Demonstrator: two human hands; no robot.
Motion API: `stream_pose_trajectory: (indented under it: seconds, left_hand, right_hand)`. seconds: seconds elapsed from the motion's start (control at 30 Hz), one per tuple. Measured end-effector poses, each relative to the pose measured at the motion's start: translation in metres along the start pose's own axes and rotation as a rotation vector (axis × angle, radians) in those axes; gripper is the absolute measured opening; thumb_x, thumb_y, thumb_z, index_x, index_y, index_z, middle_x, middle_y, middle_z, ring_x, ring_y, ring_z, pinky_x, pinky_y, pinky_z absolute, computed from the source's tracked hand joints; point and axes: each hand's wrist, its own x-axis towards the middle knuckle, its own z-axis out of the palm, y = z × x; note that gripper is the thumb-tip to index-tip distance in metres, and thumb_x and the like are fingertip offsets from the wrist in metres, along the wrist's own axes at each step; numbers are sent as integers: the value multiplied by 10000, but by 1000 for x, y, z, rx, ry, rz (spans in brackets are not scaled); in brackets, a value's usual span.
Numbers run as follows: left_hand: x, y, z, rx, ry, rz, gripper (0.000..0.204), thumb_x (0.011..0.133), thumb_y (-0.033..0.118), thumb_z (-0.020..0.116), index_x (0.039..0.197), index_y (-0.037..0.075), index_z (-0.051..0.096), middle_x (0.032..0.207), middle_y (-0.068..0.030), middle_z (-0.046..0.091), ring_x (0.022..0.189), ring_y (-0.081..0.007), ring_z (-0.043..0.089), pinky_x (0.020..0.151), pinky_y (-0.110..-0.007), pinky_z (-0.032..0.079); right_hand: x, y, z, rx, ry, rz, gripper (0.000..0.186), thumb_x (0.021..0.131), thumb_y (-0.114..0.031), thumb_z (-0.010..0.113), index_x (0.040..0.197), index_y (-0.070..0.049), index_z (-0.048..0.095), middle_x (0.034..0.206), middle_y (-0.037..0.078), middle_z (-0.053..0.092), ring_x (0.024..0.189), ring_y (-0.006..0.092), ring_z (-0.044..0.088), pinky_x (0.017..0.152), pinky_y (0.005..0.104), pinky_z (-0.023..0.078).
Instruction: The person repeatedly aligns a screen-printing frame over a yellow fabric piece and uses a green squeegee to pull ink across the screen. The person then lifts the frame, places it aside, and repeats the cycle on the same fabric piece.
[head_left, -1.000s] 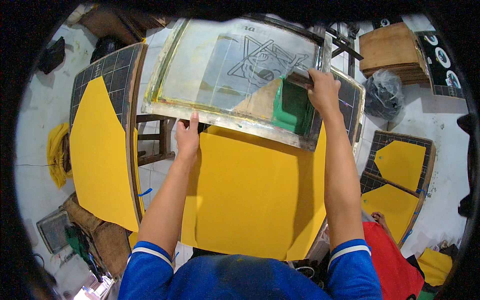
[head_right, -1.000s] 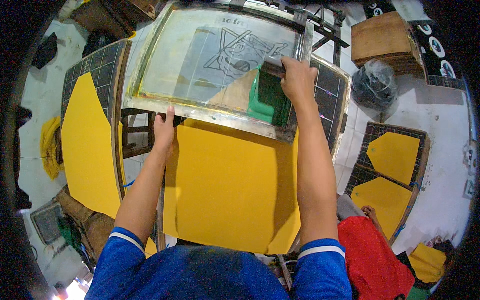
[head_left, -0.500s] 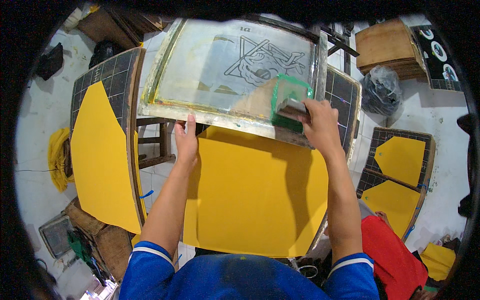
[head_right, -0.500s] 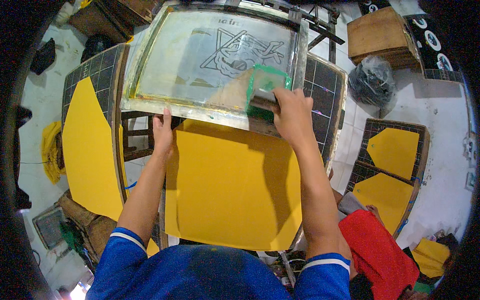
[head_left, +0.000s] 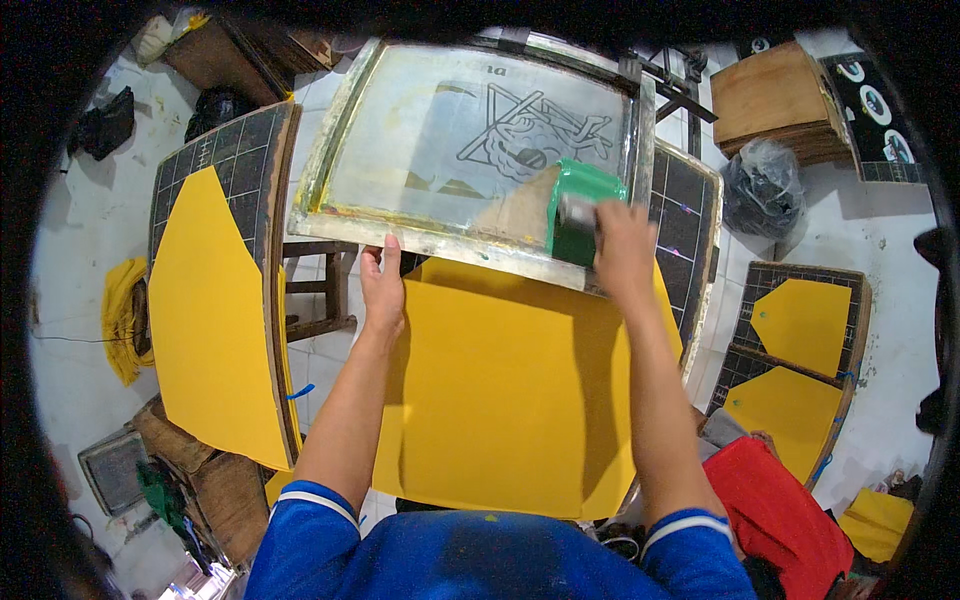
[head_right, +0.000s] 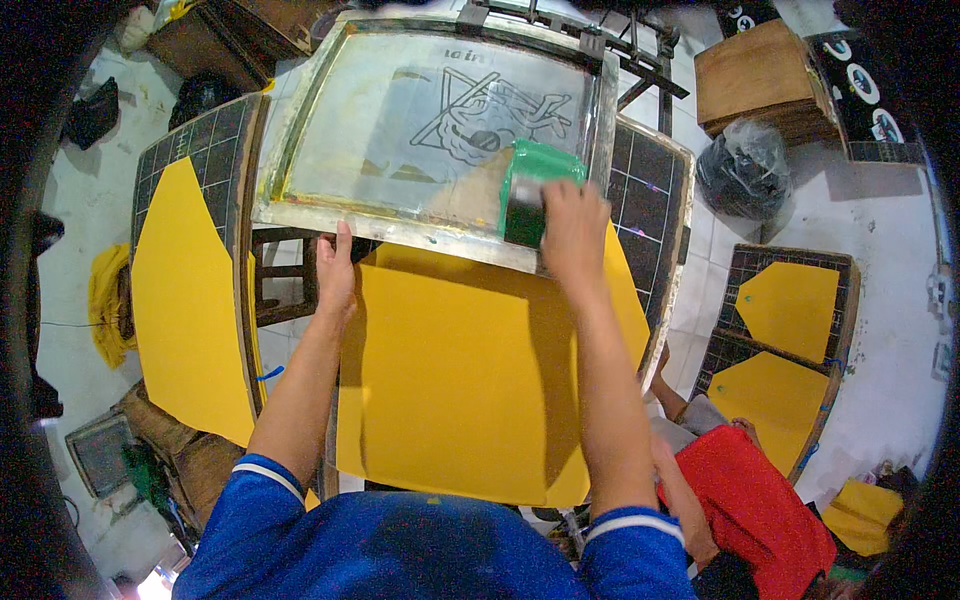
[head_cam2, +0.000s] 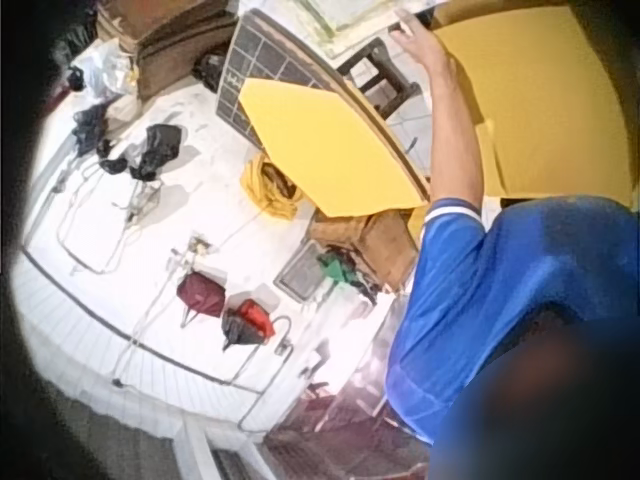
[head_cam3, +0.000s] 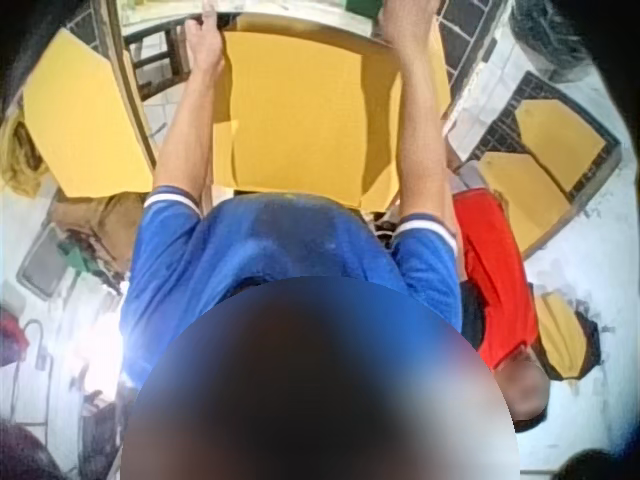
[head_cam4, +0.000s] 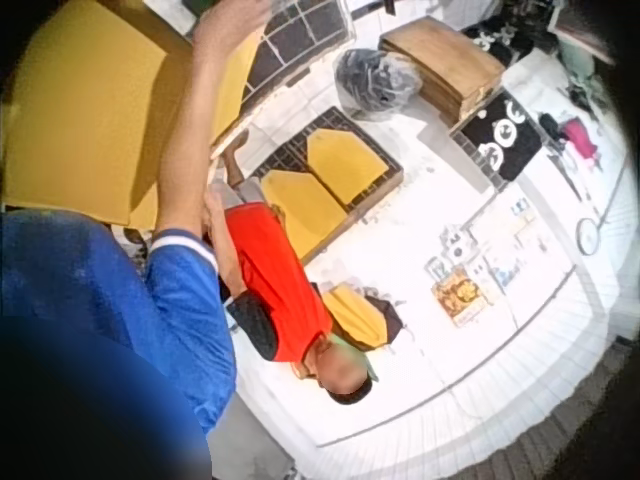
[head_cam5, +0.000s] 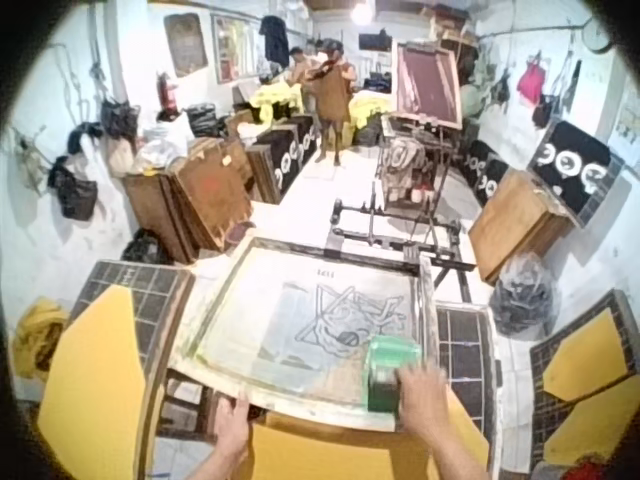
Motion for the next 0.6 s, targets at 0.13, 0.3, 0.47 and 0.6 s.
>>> stream_pose_trajectory:
  seconds: [0.13,0.3,0.47,0.6]
  left_hand:
    - [-7,17,-7,-119,-47,-45,428,1049,435,660,1161,29,580,1122,-41,597,1044,-124,515,957,-292,424]
    - [-15,113,1,-180,34,177,359,1069,348,626,1146,-3,621,1107,-65,645,1054,-142,573,960,-327,465]
    - [17,232,11,6,-140,954,468,1010,411,690,1232,3,627,1206,-158,661,1095,-261,642,983,-395,501]
    - [16,195,-57,411,-368,1006,551,1007,443,668,1411,77,592,1346,-178,651,1202,-343,638,1056,-433,478]
  right_hand:
    - [-78,-21,2,113,94,-38,533,750,19,715,1260,-119,646,1285,86,642,1207,347,562,1028,520,410]
    - [-28,-31,-85,-36,590,-138,628,748,-318,864,1312,-142,650,1228,123,670,1202,351,593,1040,531,397]
    - [81,-5,-222,-223,874,-145,537,867,-626,774,1051,-122,793,991,117,771,919,319,735,824,449,563]
    - [166,58,-298,-324,646,-90,422,1009,-534,617,1310,-259,725,1235,82,738,1143,270,699,995,392,514]
